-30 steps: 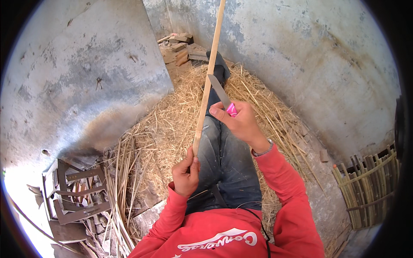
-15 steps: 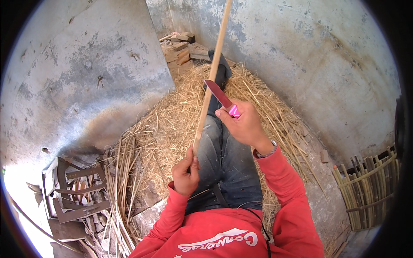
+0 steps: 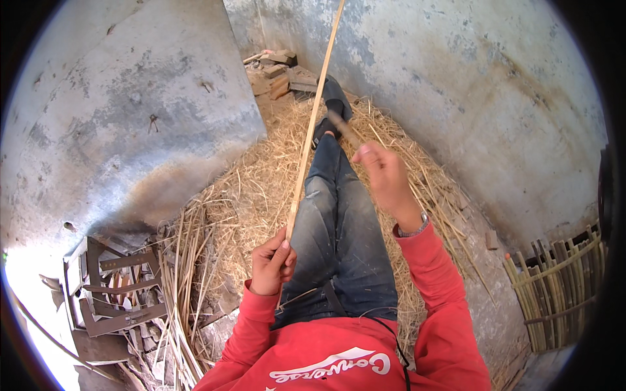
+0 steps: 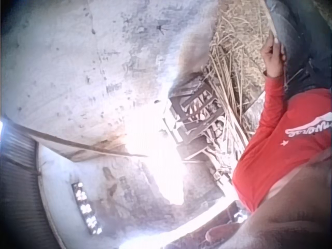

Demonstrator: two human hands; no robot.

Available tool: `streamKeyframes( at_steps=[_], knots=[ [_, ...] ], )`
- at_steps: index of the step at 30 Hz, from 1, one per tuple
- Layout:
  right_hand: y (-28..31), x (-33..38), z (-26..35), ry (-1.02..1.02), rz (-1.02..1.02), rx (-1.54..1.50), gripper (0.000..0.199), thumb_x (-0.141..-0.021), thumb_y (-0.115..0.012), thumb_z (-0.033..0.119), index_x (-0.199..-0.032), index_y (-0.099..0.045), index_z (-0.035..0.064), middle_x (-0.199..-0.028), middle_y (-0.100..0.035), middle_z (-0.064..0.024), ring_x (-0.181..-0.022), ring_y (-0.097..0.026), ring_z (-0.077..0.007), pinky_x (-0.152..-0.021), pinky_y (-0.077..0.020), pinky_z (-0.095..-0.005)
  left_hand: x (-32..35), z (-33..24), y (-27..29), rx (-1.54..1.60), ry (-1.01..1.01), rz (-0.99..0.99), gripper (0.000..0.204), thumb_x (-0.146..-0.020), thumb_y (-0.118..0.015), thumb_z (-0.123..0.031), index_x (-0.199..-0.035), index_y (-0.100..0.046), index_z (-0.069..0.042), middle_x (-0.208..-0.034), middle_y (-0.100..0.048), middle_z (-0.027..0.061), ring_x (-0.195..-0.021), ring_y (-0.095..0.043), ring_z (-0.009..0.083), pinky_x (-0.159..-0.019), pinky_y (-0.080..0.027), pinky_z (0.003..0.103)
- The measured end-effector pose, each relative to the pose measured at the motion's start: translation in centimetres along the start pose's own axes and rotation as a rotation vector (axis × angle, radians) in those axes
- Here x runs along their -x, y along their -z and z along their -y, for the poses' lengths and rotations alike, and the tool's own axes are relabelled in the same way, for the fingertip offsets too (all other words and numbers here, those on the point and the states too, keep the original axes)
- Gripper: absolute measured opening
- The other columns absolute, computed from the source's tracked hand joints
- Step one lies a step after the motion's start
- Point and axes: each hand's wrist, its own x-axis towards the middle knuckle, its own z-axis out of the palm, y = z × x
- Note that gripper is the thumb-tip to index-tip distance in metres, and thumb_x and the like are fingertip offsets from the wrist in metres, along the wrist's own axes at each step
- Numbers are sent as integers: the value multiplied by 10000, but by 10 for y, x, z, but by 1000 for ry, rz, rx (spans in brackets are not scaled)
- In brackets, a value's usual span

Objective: The person repeatedly shaves thin layers off a long wooden strip using a small knife, turning and repositioning the strip by hand as they work on different sections.

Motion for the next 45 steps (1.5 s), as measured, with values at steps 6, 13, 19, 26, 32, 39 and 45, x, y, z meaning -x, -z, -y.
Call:
streamKeyframes(
  at_steps=[6, 13, 19, 26, 32, 39, 45],
  knots=[
    [-30, 35, 7, 154, 286, 125, 314, -1032, -587, 316, -865, -611, 51, -678, -562, -169, -622, -602, -327, -585, -445, -424, 1, -8, -9, 20, 109, 60, 430, -1074, -538, -171, -1489, -521, -61, -675, -432, -12, -470, -329, 45, -400, -243, 204],
    [-32, 46, 11, 311, 345, 455, 429, -1015, -599, 411, -765, -578, 63, -620, -606, -164, -562, -621, -397, -513, -472, -491, 3, -8, -9, -6, 123, 86, 438, -1080, -532, -184, -1501, -512, -66, -669, -423, -21, -471, -333, 44, -404, -241, 206],
    [-31, 33, -6, 376, 251, 517, 510, -1031, -559, 452, -689, -576, 74, -548, -566, -175, -490, -595, -392, -458, -455, -492, 7, -5, -15, -86, 33, 74, 418, -1078, -534, -160, -1483, -530, -54, -664, -433, -25, -472, -349, 51, -413, -280, 219],
    [54, -89, -79, -12, -211, 706, 632, -1061, -441, 538, -818, -698, 14, -732, -664, -250, -721, -657, -482, -616, -496, -573, 59, 11, 2, -152, 197, 142, 367, -1072, -538, -101, -1433, -591, -56, -670, -494, -4, -479, -396, 51, -421, -312, 219],
    [106, -108, -100, -64, -401, 351, 584, -1066, -462, 508, -876, -688, 4, -662, -616, -178, -635, -606, -362, -624, -468, -474, 57, 5, 25, -131, 185, 134, 392, -1072, -522, -82, -1462, -570, -76, -668, -482, -6, -494, -393, 58, -435, -320, 223],
    [79, -63, -22, -26, -57, -16, 403, -1079, -538, 343, -913, -675, 3, -629, -488, -30, -598, -441, -103, -554, -374, -300, 46, -3, 19, -137, 134, 159, 391, -1067, -529, -68, -1456, -567, -44, -674, -500, 5, -495, -403, 61, -432, -326, 226],
    [75, -70, -38, 16, -225, 208, 416, -1075, -543, 352, -946, -726, 2, -624, -493, -139, -546, -422, -152, -536, -387, -356, 45, -3, 3, -155, 137, 208, 379, -1066, -533, -65, -1441, -580, -39, -676, -510, -1, -486, -394, 51, -425, -311, 220]
  ],
)
